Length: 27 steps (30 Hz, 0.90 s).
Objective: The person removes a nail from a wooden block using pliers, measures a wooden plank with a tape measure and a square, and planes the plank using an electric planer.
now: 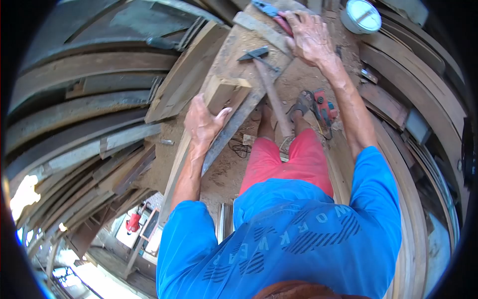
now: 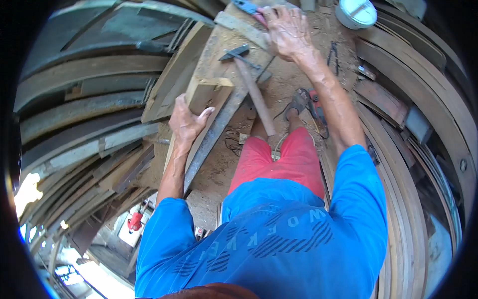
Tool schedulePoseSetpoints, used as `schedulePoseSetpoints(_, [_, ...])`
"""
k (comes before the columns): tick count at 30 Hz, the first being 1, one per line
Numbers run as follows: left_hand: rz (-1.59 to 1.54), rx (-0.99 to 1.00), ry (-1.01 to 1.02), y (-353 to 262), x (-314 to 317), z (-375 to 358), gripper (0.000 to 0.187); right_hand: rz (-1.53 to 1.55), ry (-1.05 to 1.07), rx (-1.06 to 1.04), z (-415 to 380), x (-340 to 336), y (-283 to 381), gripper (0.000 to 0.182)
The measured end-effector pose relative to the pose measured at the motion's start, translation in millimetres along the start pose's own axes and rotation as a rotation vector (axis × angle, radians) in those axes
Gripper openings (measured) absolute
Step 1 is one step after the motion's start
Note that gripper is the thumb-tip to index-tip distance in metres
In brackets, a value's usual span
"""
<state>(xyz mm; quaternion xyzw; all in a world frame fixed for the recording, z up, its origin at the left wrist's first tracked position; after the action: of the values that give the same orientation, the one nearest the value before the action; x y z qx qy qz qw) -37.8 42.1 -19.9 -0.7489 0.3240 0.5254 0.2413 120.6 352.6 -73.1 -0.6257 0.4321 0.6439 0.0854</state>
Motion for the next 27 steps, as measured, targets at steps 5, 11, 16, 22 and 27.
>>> schedulePoseSetpoints(5, [0.004, 0.034, -0.06, -7, -9, -2, 0.085, 0.49, -0.681, 0.378, -71, 15, -152, 0.033])
schedulePoseSetpoints(11, [-0.038, -0.088, -0.027, -11, 10, -3, 0.087, 0.236, 0.207, 0.766, -177, 248, -341, 0.035])
schedulePoseSetpoints(16, [0.012, 0.016, -0.068, 14, 21, -11, 0.094, 0.15, 0.483, 0.825, -175, 382, -403, 0.053])
schedulePoseSetpoints(22, [-0.078, -0.196, -0.01, 57, 13, -48, 0.09, -0.09, 0.395, 1.024, -137, 454, -453, 0.066])
schedulePoseSetpoints(27, [0.033, 0.003, -0.05, 54, 8, -52, 0.096, -0.111, 0.259, 1.154, -153, 506, -458, 0.054])
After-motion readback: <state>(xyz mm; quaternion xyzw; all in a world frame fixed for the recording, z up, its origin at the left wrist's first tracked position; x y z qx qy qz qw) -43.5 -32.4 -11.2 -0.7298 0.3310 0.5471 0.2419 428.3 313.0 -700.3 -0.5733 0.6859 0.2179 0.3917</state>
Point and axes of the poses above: each hand's wrist, its own z-axis towards the middle knuckle, its own x-axis out of the palm, y = z × x, the point moved 6 cm from there along z, towards the middle knuckle, and after that the axes turned 5 degrees about z, right-handed, at the moved point
